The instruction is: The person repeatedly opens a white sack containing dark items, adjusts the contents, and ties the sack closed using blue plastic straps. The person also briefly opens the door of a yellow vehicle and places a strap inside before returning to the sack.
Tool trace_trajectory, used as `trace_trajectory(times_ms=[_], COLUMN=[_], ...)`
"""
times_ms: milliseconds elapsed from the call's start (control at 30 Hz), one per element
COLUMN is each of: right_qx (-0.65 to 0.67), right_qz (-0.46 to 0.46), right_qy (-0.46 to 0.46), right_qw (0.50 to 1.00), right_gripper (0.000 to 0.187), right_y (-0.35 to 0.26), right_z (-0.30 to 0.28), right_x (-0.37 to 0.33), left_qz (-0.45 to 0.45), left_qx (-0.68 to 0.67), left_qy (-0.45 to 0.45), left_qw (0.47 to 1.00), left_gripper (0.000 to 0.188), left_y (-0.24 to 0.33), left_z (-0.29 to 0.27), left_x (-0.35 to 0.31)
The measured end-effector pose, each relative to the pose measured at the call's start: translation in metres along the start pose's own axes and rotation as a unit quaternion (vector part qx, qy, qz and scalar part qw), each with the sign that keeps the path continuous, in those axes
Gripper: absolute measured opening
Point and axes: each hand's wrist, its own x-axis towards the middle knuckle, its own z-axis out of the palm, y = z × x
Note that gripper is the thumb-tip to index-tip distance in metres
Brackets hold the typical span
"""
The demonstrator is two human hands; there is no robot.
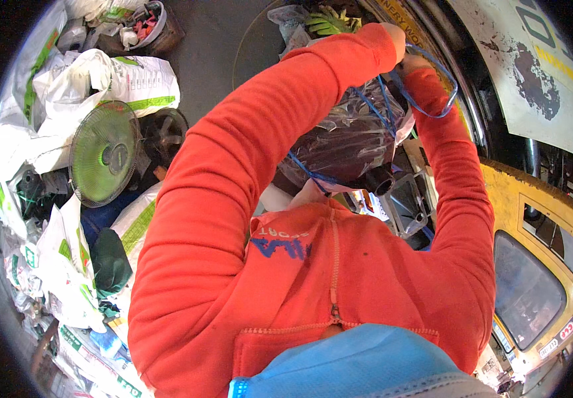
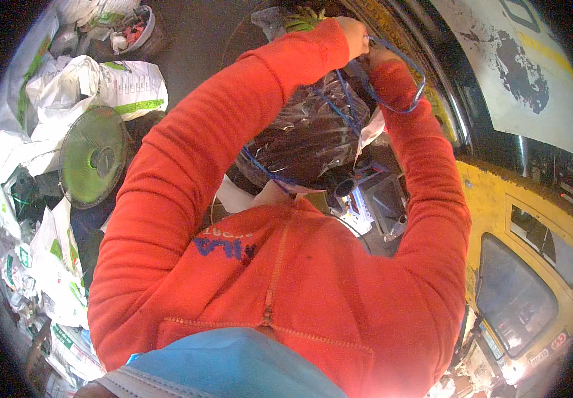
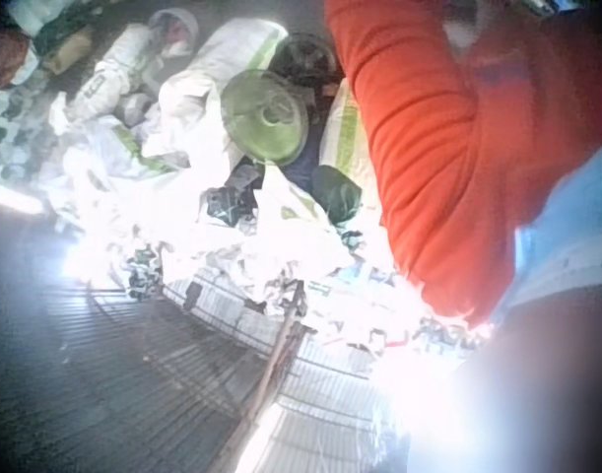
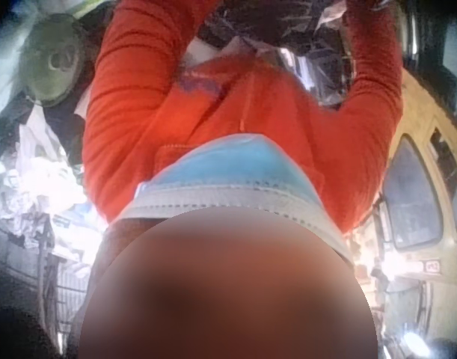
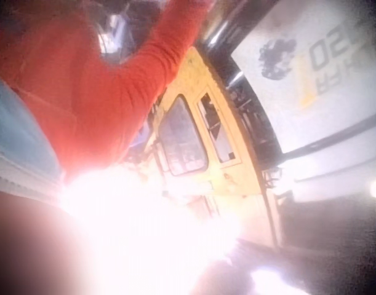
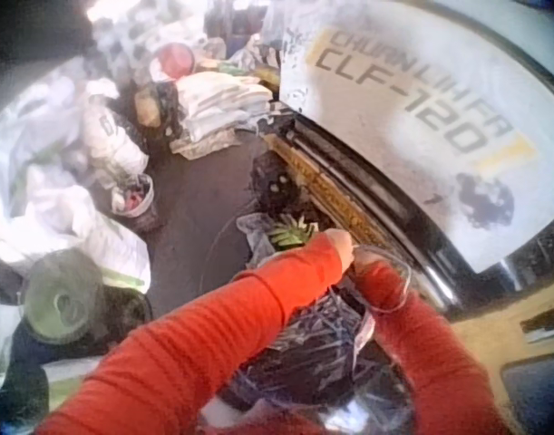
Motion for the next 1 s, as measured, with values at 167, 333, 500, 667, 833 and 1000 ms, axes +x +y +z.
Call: trace_trajectory(times_ms=[167,333,500,667,833,1000], right_qx=[-0.009,0.046,0.314,0.000,-0.027,0.174], right_qz=[-0.060,-0.143,-0.125,-0.071,-0.027,-0.134], right_qy=[-0.038,-0.036,-0.110,-0.040,-0.035,0.072], right_qw=[0.997,0.988,0.935,0.997,0.999,0.973], right_gripper=[0.031,0.034,0.045,0.050,0.053,0.055], right_y=[0.023,0.012,-0.001,-0.010,-0.019,-0.015], right_z=[0.001,-0.013,-0.015,-0.009,-0.010,-0.009], right_x=[0.002,-0.010,-0.021,-0.010,-0.013,-0.028], left_qz=[-0.106,-0.127,-0.013,-0.100,-0.036,-0.038], left_qx=[0.015,-0.060,0.078,0.011,0.057,0.079], left_qy=[0.031,0.050,-0.069,-0.080,-0.009,-0.059], left_qw=[0.994,0.989,0.994,0.992,0.998,0.994], left_gripper=[0.023,0.024,0.024,0.023,0.021,0.023], left_y=[0.010,0.013,-0.003,-0.011,-0.010,-0.005], left_z=[-0.001,-0.004,0.005,0.021,0.023,0.006], left_x=[-0.003,-0.006,0.006,0.017,0.012,0.000])
